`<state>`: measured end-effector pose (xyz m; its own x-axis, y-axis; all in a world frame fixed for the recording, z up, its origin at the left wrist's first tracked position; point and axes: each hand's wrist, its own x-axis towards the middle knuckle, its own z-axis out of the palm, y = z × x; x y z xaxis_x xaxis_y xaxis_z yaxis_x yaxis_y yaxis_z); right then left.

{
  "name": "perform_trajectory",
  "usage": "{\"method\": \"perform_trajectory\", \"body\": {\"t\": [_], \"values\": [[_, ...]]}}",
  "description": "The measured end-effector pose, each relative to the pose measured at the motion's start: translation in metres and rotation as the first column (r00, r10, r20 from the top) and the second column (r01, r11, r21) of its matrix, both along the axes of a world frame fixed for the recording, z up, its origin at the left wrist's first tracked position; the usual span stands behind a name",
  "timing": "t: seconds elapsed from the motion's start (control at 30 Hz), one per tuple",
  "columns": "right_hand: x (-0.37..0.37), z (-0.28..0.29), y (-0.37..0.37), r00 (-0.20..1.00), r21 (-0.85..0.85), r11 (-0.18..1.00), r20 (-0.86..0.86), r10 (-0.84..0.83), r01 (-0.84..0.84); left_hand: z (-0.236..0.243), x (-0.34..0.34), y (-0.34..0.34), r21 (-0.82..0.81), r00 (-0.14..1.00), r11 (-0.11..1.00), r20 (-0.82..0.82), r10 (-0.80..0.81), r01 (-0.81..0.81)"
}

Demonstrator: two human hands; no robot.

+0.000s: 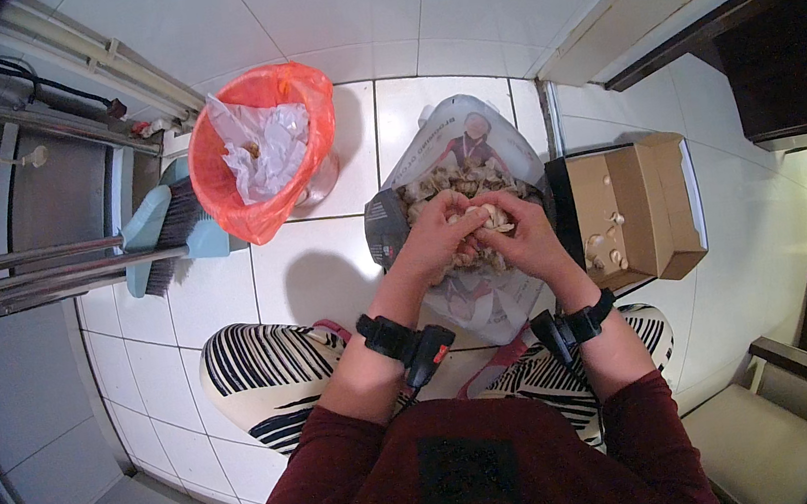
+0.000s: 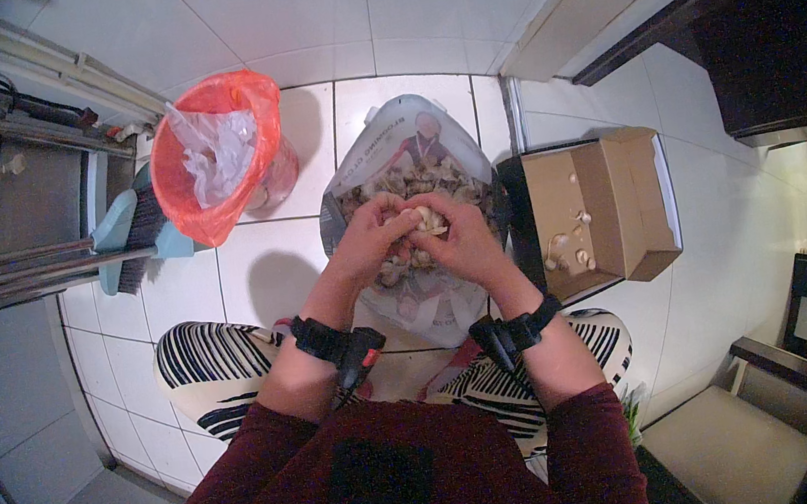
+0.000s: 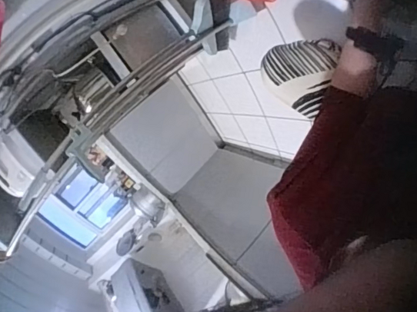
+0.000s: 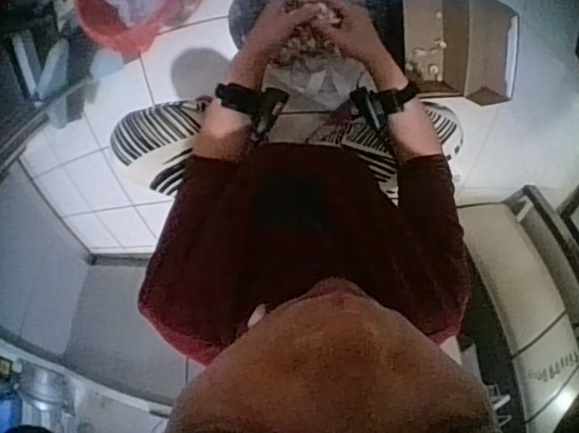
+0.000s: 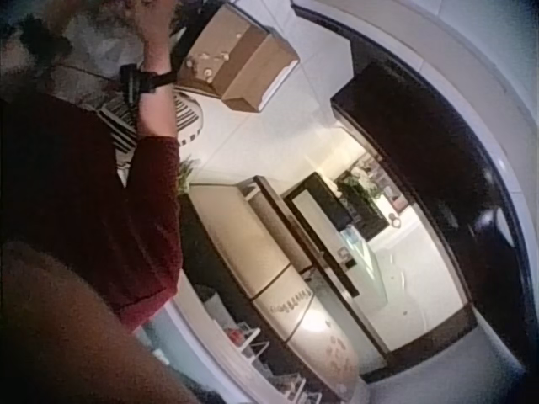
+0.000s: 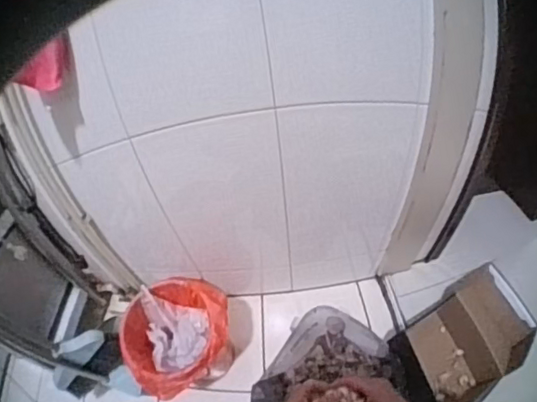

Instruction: The person carries a cardboard box and a plastic bag of garlic into the kitchen, then sits on the floor and peels garlic cloves by hand, placing the peeled cloves into the box and discarding the skins into a nearby bin.

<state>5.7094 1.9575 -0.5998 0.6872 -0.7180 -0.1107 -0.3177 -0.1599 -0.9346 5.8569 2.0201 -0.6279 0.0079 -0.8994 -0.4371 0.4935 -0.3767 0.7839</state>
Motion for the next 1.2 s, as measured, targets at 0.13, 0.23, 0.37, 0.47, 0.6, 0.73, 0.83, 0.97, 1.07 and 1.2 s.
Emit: {"method": "perform_trajectory", "body": {"t": [0.13, 0.23, 0.37, 0.47, 0.6, 0.73, 0.83, 0.97, 1.07, 1.2], "values": [[-0.004, 0.003, -0.002, 0.997, 0.134, 0.991, 0.076, -0.014, 0.004, 0.002, 0.003, 0.0, -0.019, 1.0, 0.999, -0.007, -0.03, 0.03], [-0.006, 0.001, -0.006, 0.993, 0.282, 0.959, 0.113, -0.045, 0.011, 0.001, 0.004, 0.0, -0.024, 0.999, 0.999, 0.022, -0.044, 0.045], [-0.009, -0.002, -0.01, 0.96, 0.594, 0.803, 0.191, -0.203, 0.051, -0.002, 0.004, -0.002, -0.029, 0.998, 0.999, -0.065, -0.017, 0.015], [-0.01, -0.005, -0.012, 0.933, 0.682, 0.73, 0.236, -0.273, 0.041, -0.004, 0.007, -0.003, 0.006, 0.925, 0.997, -0.372, 0.077, -0.081], [-0.004, -0.012, -0.01, 0.934, 0.613, 0.783, 0.21, -0.288, 0.104, -0.005, 0.012, -0.001, -0.006, 0.809, 0.992, -0.579, 0.1, -0.127], [-0.003, -0.016, -0.011, 0.983, 0.497, 0.86, 0.067, -0.173, 0.118, -0.005, 0.015, -0.003, 0.061, 0.895, 0.994, -0.432, 0.109, -0.091], [-0.005, -0.018, -0.012, 0.998, 0.46, 0.887, 0.038, -0.055, 0.031, -0.004, 0.012, -0.004, 0.085, 0.981, 0.995, -0.185, 0.059, -0.044], [-0.005, -0.023, -0.012, 1.0, 0.209, 0.978, -0.008, -0.023, 0.024, -0.001, 0.008, -0.003, 0.062, 0.999, 0.998, -0.032, 0.011, -0.009], [-0.004, -0.024, -0.01, 0.999, 0.145, 0.989, -0.034, -0.027, 0.031, -0.002, 0.006, -0.004, 0.048, 0.999, 0.999, 0.032, 0.009, -0.01], [-0.005, -0.021, -0.005, 0.99, -0.047, 0.999, -0.14, -0.014, 0.008, -0.006, -0.001, -0.006, 0.07, 0.962, 0.997, 0.272, -0.036, 0.018]]}}
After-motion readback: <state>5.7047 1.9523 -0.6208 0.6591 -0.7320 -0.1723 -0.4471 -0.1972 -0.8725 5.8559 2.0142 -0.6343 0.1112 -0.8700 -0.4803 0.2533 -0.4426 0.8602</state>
